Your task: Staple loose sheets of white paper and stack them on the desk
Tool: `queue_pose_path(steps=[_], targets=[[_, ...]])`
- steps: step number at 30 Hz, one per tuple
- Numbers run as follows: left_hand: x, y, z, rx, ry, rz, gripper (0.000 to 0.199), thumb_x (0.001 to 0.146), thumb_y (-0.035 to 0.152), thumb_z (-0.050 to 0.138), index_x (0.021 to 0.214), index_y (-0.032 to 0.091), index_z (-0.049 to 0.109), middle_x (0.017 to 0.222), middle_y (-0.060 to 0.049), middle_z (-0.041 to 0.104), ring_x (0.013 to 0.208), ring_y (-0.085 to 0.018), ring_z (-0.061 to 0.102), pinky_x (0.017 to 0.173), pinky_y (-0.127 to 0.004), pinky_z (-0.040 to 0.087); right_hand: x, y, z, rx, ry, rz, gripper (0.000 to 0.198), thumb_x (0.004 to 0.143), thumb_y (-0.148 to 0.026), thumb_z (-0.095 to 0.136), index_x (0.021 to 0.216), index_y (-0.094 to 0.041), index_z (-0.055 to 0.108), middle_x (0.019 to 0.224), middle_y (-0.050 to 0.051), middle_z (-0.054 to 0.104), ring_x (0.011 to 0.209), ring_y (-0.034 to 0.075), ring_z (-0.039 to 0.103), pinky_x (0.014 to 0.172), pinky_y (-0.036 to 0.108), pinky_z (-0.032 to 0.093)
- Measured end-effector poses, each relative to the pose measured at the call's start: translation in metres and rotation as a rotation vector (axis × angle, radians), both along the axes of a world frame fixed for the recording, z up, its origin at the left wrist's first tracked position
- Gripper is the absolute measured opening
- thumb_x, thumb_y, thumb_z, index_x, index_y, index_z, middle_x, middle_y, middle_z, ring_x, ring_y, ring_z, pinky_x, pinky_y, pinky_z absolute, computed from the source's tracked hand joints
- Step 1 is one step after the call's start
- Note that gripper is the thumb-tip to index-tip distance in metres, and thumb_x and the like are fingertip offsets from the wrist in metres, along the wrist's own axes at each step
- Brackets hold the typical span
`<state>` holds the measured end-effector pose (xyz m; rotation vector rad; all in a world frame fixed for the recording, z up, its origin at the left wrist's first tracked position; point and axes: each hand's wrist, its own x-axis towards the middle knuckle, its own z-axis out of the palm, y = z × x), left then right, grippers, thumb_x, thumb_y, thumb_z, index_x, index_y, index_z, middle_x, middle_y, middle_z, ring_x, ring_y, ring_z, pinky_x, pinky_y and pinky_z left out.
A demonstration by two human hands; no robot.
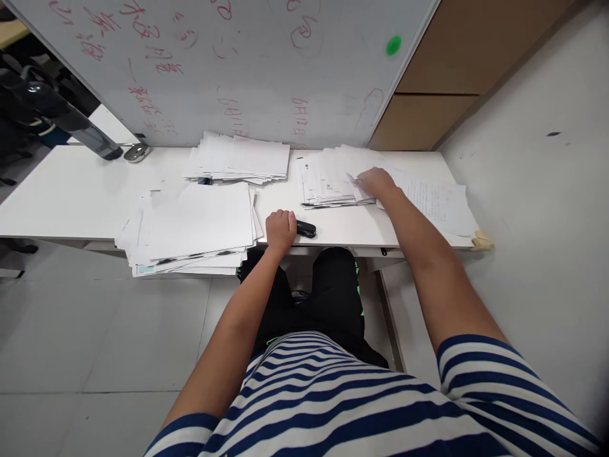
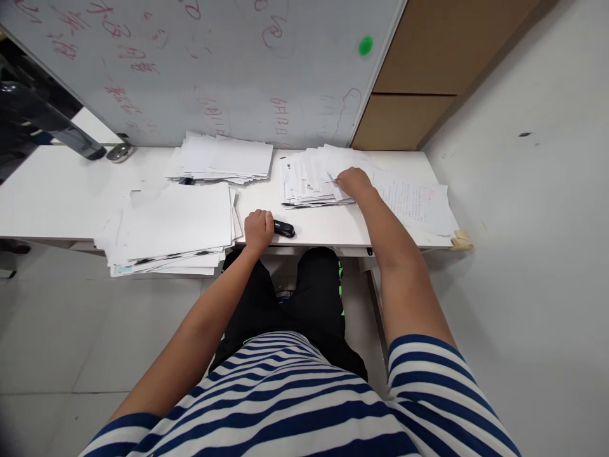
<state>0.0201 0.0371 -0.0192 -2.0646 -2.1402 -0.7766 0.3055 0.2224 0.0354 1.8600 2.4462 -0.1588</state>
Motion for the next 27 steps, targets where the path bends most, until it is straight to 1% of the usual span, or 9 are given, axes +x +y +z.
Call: queue_pose_path(steps=[4,8,13,16,20,24,27], targets=[[0.000,0.000,0.001,-0.004,-0.010,-0.005,0.039,0.103,0.031,0.027,0.080,0.022,0.057,0.086,-0.010,0.062,0.087,-0.025,0.055,0.077,-0.038,0.034,-0.003,0.003,-0.001,0.019,-0.040,0.022,0.050,0.099,-0.042,0.038,0.101,-0.007,0.075,0.108,0.024,0.070,0.112,0.037,0.060,0.097,0.054,0.043],[0.000,0.000,0.002,-0.036,-0.040,-0.007,0.037,0.103,0.029,0.028,0.080,0.022,0.057,0.088,-0.010,0.061,0.089,-0.026,0.055,0.078,-0.039,0.034,-0.005,0.003,-0.004,0.020,-0.104,0.028,0.050,0.100,-0.043,0.039,0.100,-0.008,0.074,0.107,0.024,0.070,0.111,0.037,0.060,0.095,0.053,0.043],[0.001,-0.001,0.002,-0.036,-0.048,-0.001,0.036,0.103,0.029,0.029,0.080,0.022,0.057,0.087,-0.010,0.061,0.090,-0.026,0.054,0.079,-0.039,0.033,-0.007,-0.003,-0.009,0.050,-0.157,0.056,0.043,0.099,-0.034,0.038,0.107,-0.009,0.072,0.109,0.024,0.069,0.111,0.038,0.061,0.091,0.053,0.043],[0.001,-0.002,0.003,-0.039,-0.043,-0.003,0.037,0.103,0.028,0.029,0.080,0.021,0.057,0.087,-0.010,0.061,0.089,-0.026,0.054,0.079,-0.039,0.033,-0.006,-0.005,-0.012,0.055,-0.134,0.056,0.038,0.098,-0.027,0.039,0.110,-0.009,0.070,0.111,0.024,0.069,0.111,0.039,0.061,0.090,0.053,0.043],[0.001,-0.002,0.004,-0.044,-0.041,-0.001,0.037,0.103,0.029,0.028,0.080,0.021,0.057,0.088,-0.010,0.061,0.090,-0.026,0.054,0.078,-0.039,0.033,-0.006,-0.007,-0.014,0.054,-0.091,0.045,0.036,0.096,-0.024,0.041,0.113,-0.010,0.069,0.111,0.023,0.069,0.112,0.039,0.061,0.090,0.053,0.043],[0.001,-0.001,0.005,-0.039,-0.026,0.005,0.038,0.103,0.029,0.028,0.080,0.021,0.058,0.087,-0.010,0.062,0.088,-0.026,0.055,0.078,-0.039,0.034,-0.008,-0.014,-0.005,0.120,-0.071,0.014,0.039,0.095,-0.020,0.036,0.110,-0.005,0.069,0.109,0.026,0.069,0.107,0.038,0.063,0.085,0.049,0.044],[0.002,-0.002,0.003,-0.019,-0.024,0.018,0.039,0.102,0.030,0.028,0.081,0.021,0.060,0.088,-0.011,0.064,0.090,-0.026,0.056,0.083,-0.040,0.036,-0.014,-0.029,0.013,0.240,-0.003,-0.007,0.039,0.095,-0.022,0.036,0.105,-0.006,0.069,0.106,0.024,0.071,0.103,0.037,0.064,0.082,0.045,0.045]])
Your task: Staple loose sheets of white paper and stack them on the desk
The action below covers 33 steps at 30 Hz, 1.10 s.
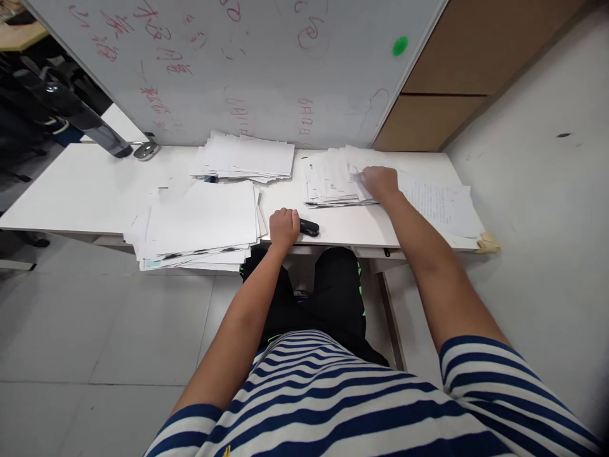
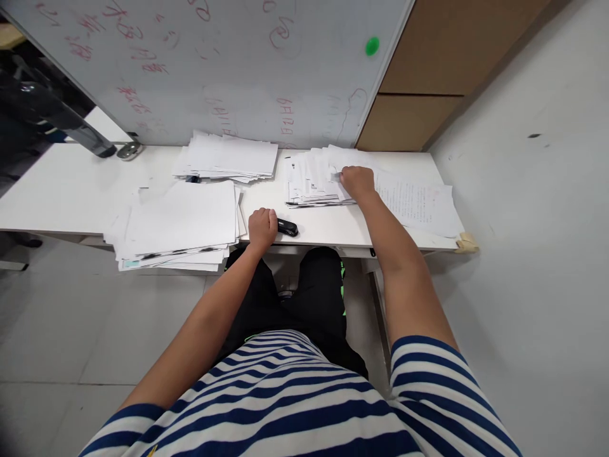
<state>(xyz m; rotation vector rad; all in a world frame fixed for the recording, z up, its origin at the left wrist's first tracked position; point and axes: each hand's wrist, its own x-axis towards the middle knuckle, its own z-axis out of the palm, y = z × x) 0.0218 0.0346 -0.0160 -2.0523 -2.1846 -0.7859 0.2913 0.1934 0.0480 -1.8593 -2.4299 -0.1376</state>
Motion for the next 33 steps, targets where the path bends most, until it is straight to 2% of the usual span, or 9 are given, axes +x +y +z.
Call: queue_pose_path(steps=[3,8,11,15,19,22,24,27,33], targets=[[0.002,-0.001,-0.001,0.046,-0.019,0.079,0.038,0.102,0.030,0.030,0.086,0.020,0.063,0.093,-0.011,0.067,0.097,-0.027,0.057,0.095,-0.044,0.035,-0.007,-0.029,0.024,0.195,0.163,0.028,0.037,0.096,-0.026,0.037,0.102,-0.010,0.070,0.102,0.019,0.072,0.099,0.032,0.065,0.080,0.040,0.046],[0.006,-0.001,0.003,0.077,-0.149,0.198,0.040,0.101,0.029,0.027,0.096,0.019,0.066,0.108,-0.014,0.068,0.116,-0.030,0.053,0.111,-0.051,0.024,-0.003,-0.099,0.071,0.527,0.618,0.144,0.038,0.098,-0.041,0.043,0.098,-0.017,0.071,0.088,0.009,0.072,0.083,0.021,0.065,0.077,0.034,0.048],[0.005,-0.002,0.006,0.117,-0.237,0.202,0.040,0.101,0.032,0.027,0.107,0.018,0.065,0.124,-0.016,0.064,0.130,-0.032,0.046,0.116,-0.056,0.016,0.007,-0.138,0.096,0.548,0.849,0.178,0.037,0.096,-0.050,0.049,0.094,-0.020,0.072,0.080,0.003,0.070,0.074,0.017,0.064,0.073,0.031,0.050],[0.002,-0.008,0.012,0.232,-0.389,0.049,0.041,0.101,0.043,0.032,0.117,0.020,0.062,0.140,-0.015,0.055,0.144,-0.032,0.032,0.120,-0.056,0.008,0.019,-0.167,0.112,0.449,1.067,0.192,0.039,0.093,-0.056,0.055,0.099,-0.021,0.073,0.081,0.001,0.071,0.081,0.018,0.067,0.076,0.033,0.054],[0.014,-0.027,0.037,0.362,-0.725,-0.193,0.066,0.096,0.069,0.024,0.121,0.018,0.059,0.130,-0.018,0.059,0.131,-0.028,0.049,0.113,-0.045,0.032,0.025,-0.179,0.109,0.310,1.189,0.205,0.042,0.089,-0.059,0.059,0.101,-0.022,0.074,0.085,0.002,0.073,0.089,0.021,0.070,0.080,0.036,0.056],[0.035,-0.049,0.067,0.251,-0.989,-0.451,0.069,0.093,0.073,0.026,0.122,0.019,0.058,0.121,-0.014,0.063,0.114,-0.024,0.060,0.099,-0.039,0.046,0.023,-0.182,0.101,0.223,1.245,0.199,0.044,0.086,-0.062,0.063,0.099,-0.022,0.074,0.087,0.002,0.073,0.090,0.021,0.070,0.079,0.036,0.058],[0.046,-0.059,0.085,0.107,-1.060,-0.522,0.058,0.090,0.068,0.049,0.121,0.020,0.060,0.119,-0.012,0.066,0.112,-0.024,0.062,0.097,-0.036,0.047,0.019,-0.182,0.093,0.202,1.316,0.175,0.045,0.085,-0.064,0.062,0.100,-0.023,0.073,0.087,0.001,0.073,0.090,0.021,0.070,0.079,0.035,0.058],[0.053,-0.062,0.097,-0.008,-1.132,-0.452,0.048,0.082,0.056,0.068,0.112,0.019,0.066,0.112,-0.010,0.070,0.108,-0.025,0.064,0.093,-0.036,0.049,0.011,-0.182,0.073,0.165,1.490,0.118,0.049,0.088,-0.067,0.055,0.107,-0.024,0.069,0.087,0.002,0.071,0.088,0.019,0.070,0.076,0.033,0.058],[0.052,-0.040,0.094,0.056,-1.304,-0.312,0.039,0.080,0.050,0.072,0.102,0.019,0.068,0.100,-0.006,0.072,0.092,-0.019,0.067,0.081,-0.031,0.052,-0.011,-0.185,0.033,-0.143,1.618,0.018,0.051,0.076,-0.064,0.072,0.105,-0.022,0.071,0.093,0.005,0.075,0.094,0.023,0.070,0.083,0.037,0.059]])
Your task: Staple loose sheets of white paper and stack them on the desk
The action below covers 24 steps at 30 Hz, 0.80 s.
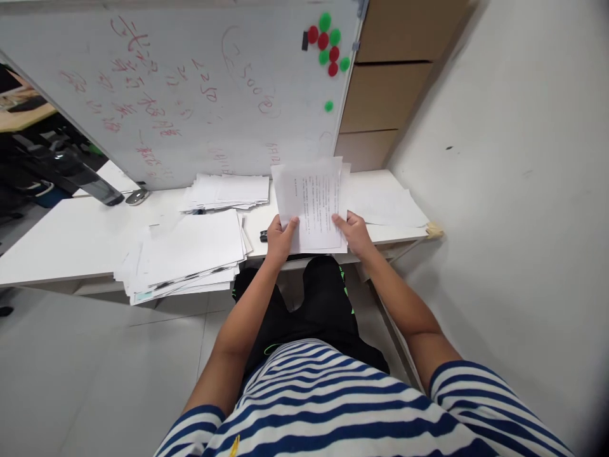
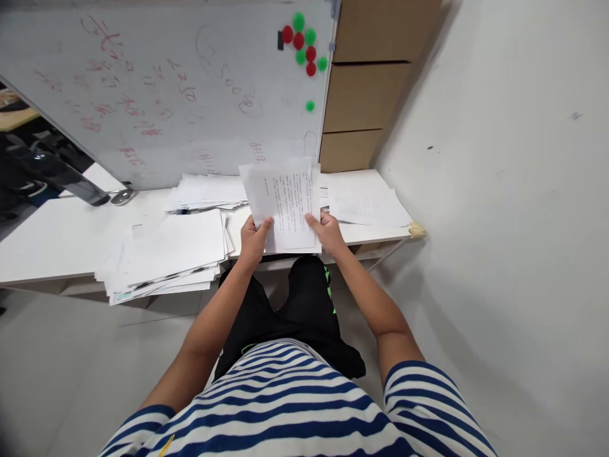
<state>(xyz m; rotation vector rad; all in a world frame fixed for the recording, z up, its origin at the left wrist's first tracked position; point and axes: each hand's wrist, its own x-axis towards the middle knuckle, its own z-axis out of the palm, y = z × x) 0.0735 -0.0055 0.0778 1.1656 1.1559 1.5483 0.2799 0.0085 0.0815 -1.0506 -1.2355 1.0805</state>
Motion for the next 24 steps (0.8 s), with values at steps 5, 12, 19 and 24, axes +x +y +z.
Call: queue_pose_path(steps=[5,12,19,24], targets=[[-0.006,0.008,0.015,0.020,-0.031,-0.039,0.041,0.072,0.048,0.079,0.099,0.018,0.068,0.094,-0.005,0.073,0.087,-0.018,0.067,0.079,-0.030,0.053,-0.004,0.004,0.008,0.010,0.059,0.059,0.044,0.073,-0.054,0.079,0.102,-0.021,0.076,0.110,0.006,0.076,0.104,0.027,0.069,0.094,0.044,0.056],[-0.009,0.033,-0.011,-0.155,0.056,-0.231,0.047,0.065,0.048,0.083,0.096,0.014,0.073,0.096,-0.010,0.074,0.093,-0.028,0.068,0.085,-0.041,0.052,0.003,0.016,-0.023,0.055,-0.108,0.121,0.040,0.065,-0.052,0.083,0.092,-0.022,0.079,0.100,0.004,0.077,0.108,0.030,0.068,0.098,0.046,0.053],[0.030,0.037,-0.050,-0.118,0.103,-0.119,0.038,0.077,0.047,0.070,0.098,0.015,0.070,0.097,-0.008,0.073,0.093,-0.022,0.066,0.089,-0.037,0.050,-0.012,0.011,-0.060,-0.087,-0.120,-0.140,0.048,0.071,-0.054,0.074,0.099,-0.015,0.075,0.104,0.011,0.076,0.105,0.030,0.069,0.098,0.046,0.051],[0.039,0.026,-0.057,-0.041,0.190,-0.120,0.035,0.083,0.046,0.065,0.102,0.017,0.068,0.101,-0.008,0.072,0.098,-0.022,0.064,0.093,-0.037,0.048,-0.015,0.005,-0.074,-0.101,-0.107,-0.218,0.046,0.073,-0.053,0.070,0.101,-0.015,0.071,0.107,0.012,0.076,0.105,0.027,0.069,0.099,0.043,0.050]])
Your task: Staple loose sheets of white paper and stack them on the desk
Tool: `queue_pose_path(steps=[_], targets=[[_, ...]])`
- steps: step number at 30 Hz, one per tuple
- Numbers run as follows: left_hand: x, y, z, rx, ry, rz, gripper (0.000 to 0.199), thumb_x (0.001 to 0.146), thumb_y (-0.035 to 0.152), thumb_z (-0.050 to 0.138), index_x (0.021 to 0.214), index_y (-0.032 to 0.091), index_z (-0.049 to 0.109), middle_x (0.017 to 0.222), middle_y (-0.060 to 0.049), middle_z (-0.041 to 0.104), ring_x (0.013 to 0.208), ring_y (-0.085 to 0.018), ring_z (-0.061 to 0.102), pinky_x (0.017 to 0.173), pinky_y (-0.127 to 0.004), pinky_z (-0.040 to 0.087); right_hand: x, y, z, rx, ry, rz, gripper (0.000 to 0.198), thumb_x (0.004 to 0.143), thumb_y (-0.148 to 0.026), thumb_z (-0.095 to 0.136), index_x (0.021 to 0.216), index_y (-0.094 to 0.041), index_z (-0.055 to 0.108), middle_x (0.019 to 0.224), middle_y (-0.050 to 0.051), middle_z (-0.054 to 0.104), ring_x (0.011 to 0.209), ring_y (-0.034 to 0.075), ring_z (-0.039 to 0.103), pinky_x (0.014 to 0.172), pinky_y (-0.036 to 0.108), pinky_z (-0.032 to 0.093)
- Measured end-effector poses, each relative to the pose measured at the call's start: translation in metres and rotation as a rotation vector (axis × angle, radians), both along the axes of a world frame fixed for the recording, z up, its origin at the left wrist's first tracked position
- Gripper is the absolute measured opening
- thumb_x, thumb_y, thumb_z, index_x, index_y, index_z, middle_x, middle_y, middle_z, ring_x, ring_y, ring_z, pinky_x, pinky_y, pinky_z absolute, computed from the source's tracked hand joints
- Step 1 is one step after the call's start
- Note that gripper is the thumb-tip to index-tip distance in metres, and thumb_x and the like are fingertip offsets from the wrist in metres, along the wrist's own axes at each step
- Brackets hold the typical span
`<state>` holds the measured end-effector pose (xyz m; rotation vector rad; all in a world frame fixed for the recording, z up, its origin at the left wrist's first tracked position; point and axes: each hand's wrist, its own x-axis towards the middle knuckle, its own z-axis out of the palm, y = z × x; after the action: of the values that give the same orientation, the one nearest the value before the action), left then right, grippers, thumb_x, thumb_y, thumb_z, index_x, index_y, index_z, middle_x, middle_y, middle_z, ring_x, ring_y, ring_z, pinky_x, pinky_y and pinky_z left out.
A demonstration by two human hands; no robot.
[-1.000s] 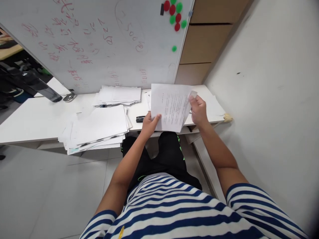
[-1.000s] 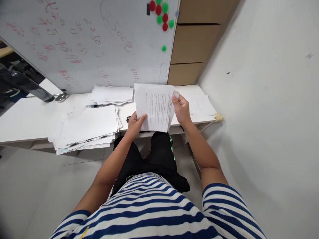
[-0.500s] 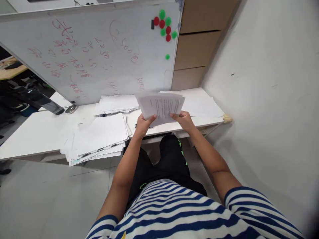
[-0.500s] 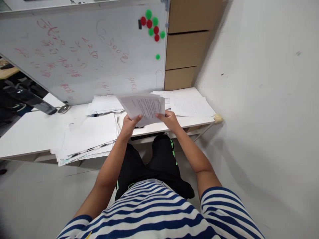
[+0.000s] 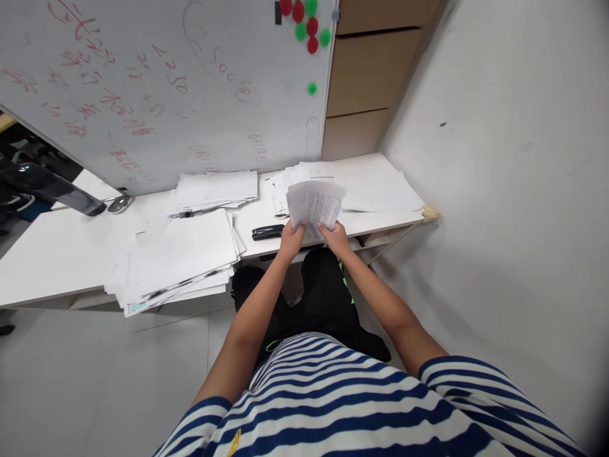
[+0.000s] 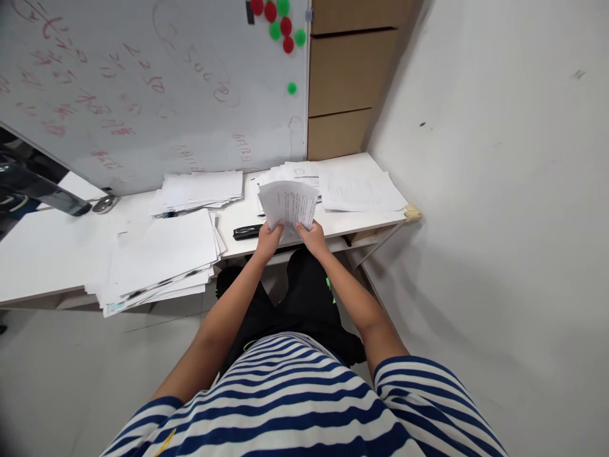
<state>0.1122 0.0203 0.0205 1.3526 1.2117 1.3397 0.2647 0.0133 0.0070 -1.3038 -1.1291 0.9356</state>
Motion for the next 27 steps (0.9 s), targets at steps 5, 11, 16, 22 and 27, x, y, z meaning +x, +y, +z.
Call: queue_pose_path(steps=[5,11,16,22,27], targets=[[0.003,-0.013,0.002,0.053,-0.062,0.019,0.046,0.093,0.056,0.051,0.119,0.020,0.061,0.121,-0.011,0.066,0.116,-0.021,0.060,0.103,-0.037,0.044,-0.002,-0.003,-0.013,0.031,-0.021,-0.026,0.044,0.080,-0.049,0.063,0.110,-0.018,0.065,0.118,0.012,0.072,0.112,0.024,0.065,0.104,0.040,0.046],[-0.010,-0.026,0.024,0.007,-0.077,-0.068,0.056,0.091,0.069,0.044,0.094,0.019,0.068,0.096,-0.007,0.069,0.095,-0.020,0.063,0.089,-0.033,0.048,0.005,-0.013,-0.007,-0.003,-0.009,-0.163,0.047,0.076,-0.048,0.069,0.112,-0.021,0.057,0.114,0.009,0.071,0.103,0.023,0.066,0.096,0.040,0.050],[-0.032,-0.031,0.036,0.072,0.084,0.024,0.046,0.088,0.063,0.055,0.075,0.020,0.065,0.074,-0.001,0.061,0.074,-0.016,0.055,0.073,-0.029,0.046,0.019,-0.033,-0.002,0.009,0.240,0.047,0.045,0.070,-0.050,0.078,0.101,-0.019,0.065,0.105,0.007,0.075,0.096,0.021,0.069,0.091,0.039,0.054],[-0.047,-0.036,0.048,-0.023,0.048,-0.098,0.035,0.083,0.053,0.066,0.086,0.020,0.075,0.078,-0.001,0.067,0.073,-0.015,0.057,0.069,-0.027,0.045,0.033,-0.055,0.011,-0.043,0.318,0.141,0.041,0.068,-0.048,0.084,0.097,-0.020,0.076,0.103,0.006,0.077,0.093,0.023,0.071,0.089,0.041,0.056],[-0.047,-0.041,0.056,-0.082,-0.077,-0.077,0.031,0.076,0.050,0.075,0.078,0.019,0.076,0.070,0.000,0.065,0.067,-0.013,0.055,0.064,-0.027,0.044,0.035,-0.058,0.012,-0.025,0.314,0.096,0.037,0.065,-0.047,0.086,0.091,-0.021,0.078,0.101,0.005,0.078,0.095,0.025,0.072,0.091,0.043,0.057]])
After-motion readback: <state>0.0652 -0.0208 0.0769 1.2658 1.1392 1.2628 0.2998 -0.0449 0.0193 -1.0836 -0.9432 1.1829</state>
